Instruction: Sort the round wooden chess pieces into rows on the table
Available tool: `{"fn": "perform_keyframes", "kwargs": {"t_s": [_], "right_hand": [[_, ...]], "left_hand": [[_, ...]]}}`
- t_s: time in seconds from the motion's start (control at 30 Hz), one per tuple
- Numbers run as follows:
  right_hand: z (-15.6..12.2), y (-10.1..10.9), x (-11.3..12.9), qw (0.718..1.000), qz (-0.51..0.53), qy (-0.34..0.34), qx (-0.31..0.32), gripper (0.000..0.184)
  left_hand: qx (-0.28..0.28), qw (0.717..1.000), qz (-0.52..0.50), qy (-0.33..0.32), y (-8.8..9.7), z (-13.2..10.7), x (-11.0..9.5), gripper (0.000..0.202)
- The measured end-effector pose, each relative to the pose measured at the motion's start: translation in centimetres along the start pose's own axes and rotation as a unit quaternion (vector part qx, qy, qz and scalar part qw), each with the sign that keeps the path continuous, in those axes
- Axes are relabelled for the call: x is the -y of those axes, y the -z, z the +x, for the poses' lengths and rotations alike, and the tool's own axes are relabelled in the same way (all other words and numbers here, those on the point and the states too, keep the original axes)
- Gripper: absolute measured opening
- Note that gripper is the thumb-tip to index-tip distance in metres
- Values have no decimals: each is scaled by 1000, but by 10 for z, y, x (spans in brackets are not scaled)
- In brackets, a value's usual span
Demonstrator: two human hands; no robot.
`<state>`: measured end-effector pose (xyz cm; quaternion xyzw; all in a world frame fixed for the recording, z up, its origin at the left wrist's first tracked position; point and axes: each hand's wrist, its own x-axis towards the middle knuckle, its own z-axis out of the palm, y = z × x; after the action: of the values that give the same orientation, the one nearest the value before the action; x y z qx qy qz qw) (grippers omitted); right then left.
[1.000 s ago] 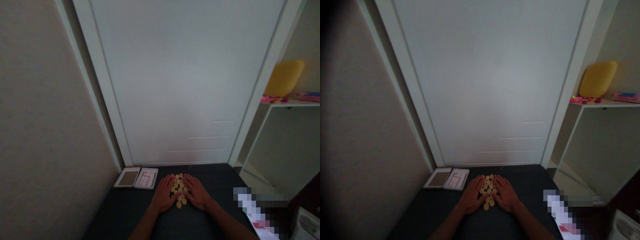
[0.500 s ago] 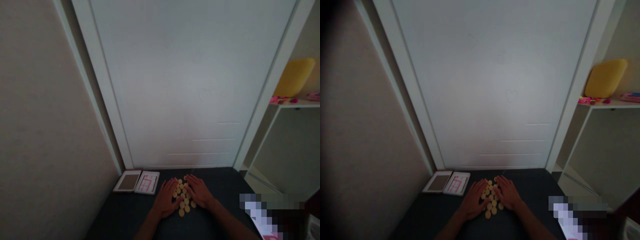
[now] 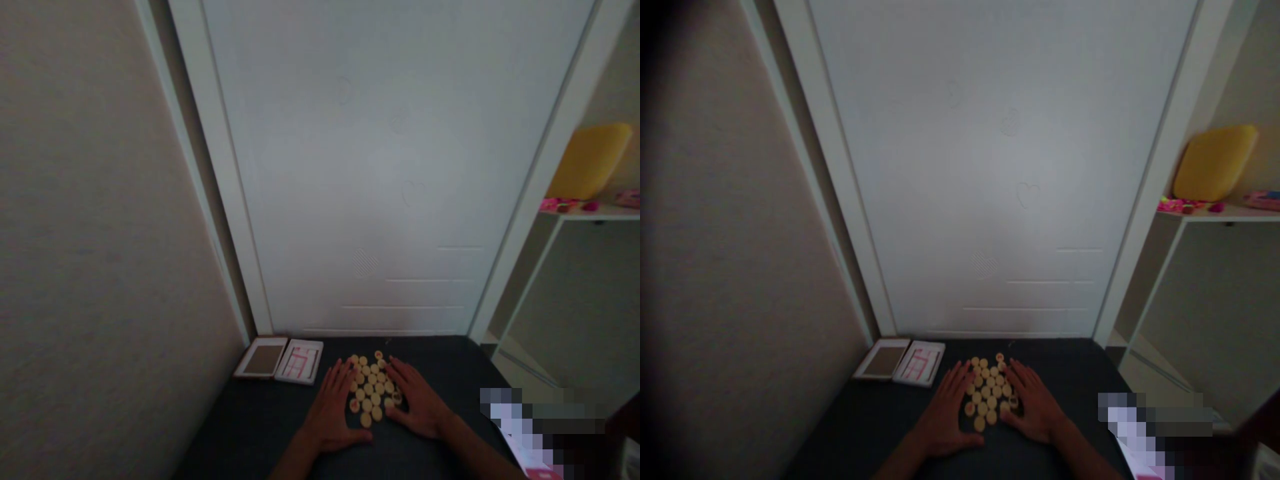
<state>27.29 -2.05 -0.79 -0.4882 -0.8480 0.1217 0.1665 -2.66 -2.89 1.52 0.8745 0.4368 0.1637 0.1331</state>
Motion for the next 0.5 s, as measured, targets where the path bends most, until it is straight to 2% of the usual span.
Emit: {"fn": "perform_keyframes", "kwargs": {"t_s": [0.5], "right_hand": [[15,4,7,999,1,32,28,100]], "left_hand": [[-12,1000,11,17,-6,19,19,108]]}}
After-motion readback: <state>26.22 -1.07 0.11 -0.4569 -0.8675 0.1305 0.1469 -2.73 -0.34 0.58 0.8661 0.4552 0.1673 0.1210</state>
